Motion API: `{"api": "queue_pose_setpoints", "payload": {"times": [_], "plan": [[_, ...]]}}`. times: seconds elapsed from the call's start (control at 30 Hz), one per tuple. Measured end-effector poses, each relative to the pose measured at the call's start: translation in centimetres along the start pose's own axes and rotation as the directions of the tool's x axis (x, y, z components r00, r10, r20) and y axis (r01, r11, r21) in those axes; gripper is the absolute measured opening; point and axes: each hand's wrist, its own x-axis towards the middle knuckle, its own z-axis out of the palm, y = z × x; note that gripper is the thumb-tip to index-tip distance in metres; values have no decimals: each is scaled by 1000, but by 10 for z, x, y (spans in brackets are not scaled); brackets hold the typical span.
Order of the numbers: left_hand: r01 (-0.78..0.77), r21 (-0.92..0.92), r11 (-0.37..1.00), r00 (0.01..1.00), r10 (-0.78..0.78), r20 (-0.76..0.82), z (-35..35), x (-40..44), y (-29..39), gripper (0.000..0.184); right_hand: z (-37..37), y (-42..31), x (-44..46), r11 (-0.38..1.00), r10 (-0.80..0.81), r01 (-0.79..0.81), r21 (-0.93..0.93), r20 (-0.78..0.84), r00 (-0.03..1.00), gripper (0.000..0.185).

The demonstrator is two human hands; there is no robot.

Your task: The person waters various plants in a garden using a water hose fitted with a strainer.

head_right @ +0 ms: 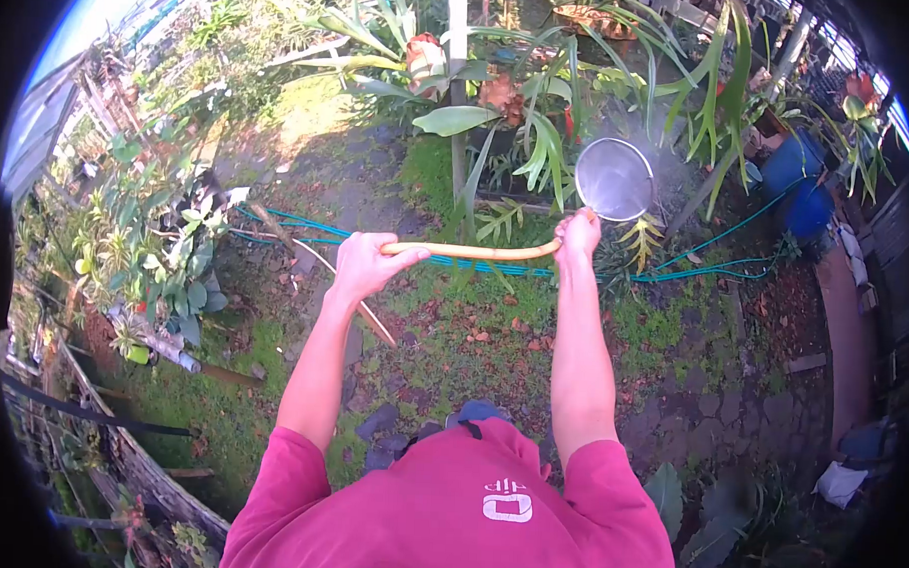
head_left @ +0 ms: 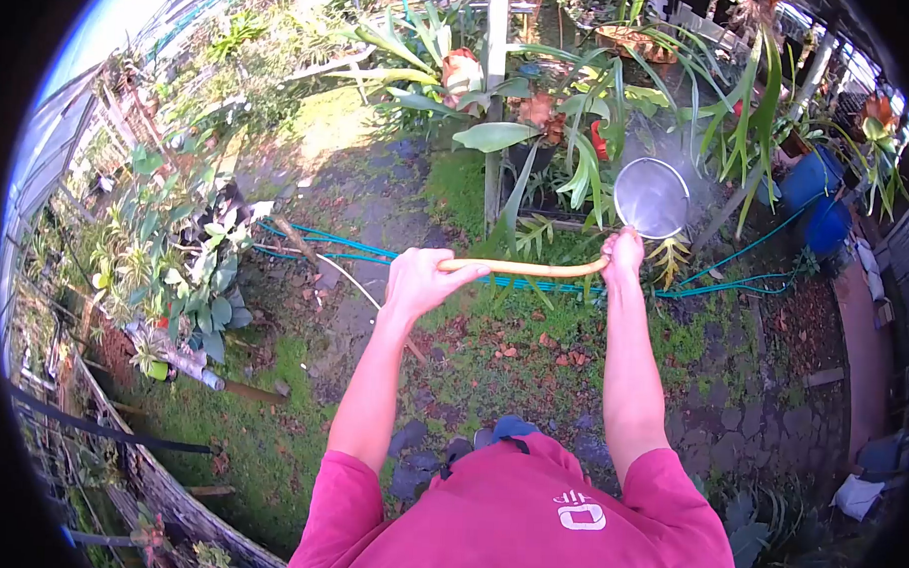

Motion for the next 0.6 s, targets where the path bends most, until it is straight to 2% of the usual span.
{"api": "queue_pose_setpoints", "payload": {"times": [0.03, 0.07, 0.23, 0.27, 0.43, 0.5, 0.53, 0.6], "plan": [[21, -5, 1000, 1000, -21, 24, -4, 1, -10, 62, 10, 4, -9, 1000, 1, -1, -7, -8, 1000, 7], [49, 39, 998, 995, -52, 84, -9, 1, -19, 49, 20, 7, -17, 1000, -23, 23, -4, 7, 1000, 8], [99, -13, 995, 992, -98, 81, 4, -5, -55, 44, 48, 22, -19, 997, -54, 52, 51, 29, 998, 8], [103, -81, 991, 993, -97, 69, 9, -7, -56, 46, 52, 25, -14, 998, -50, 49, 40, 24, 998, 7], [107, -84, 991, 994, -104, 41, 3, -1, -35, 57, 60, 33, 22, 1000, -18, 17, 16, 32, 999, 4], [95, -45, 994, 994, -93, 58, 2, 3, -37, 58, 62, 35, 25, 1000, -11, 11, 2, 13, 1000, 4], [129, -74, 989, 986, -120, 117, -7, 2, -31, 59, 60, 38, 31, 1000, -15, 15, 0, 9, 1000, 6], [89, -113, 990, 989, -74, 128, -3, 2, -43, 59, 50, 45, 38, 1000, -26, 26, -1, 17, 1000, 11]]}}
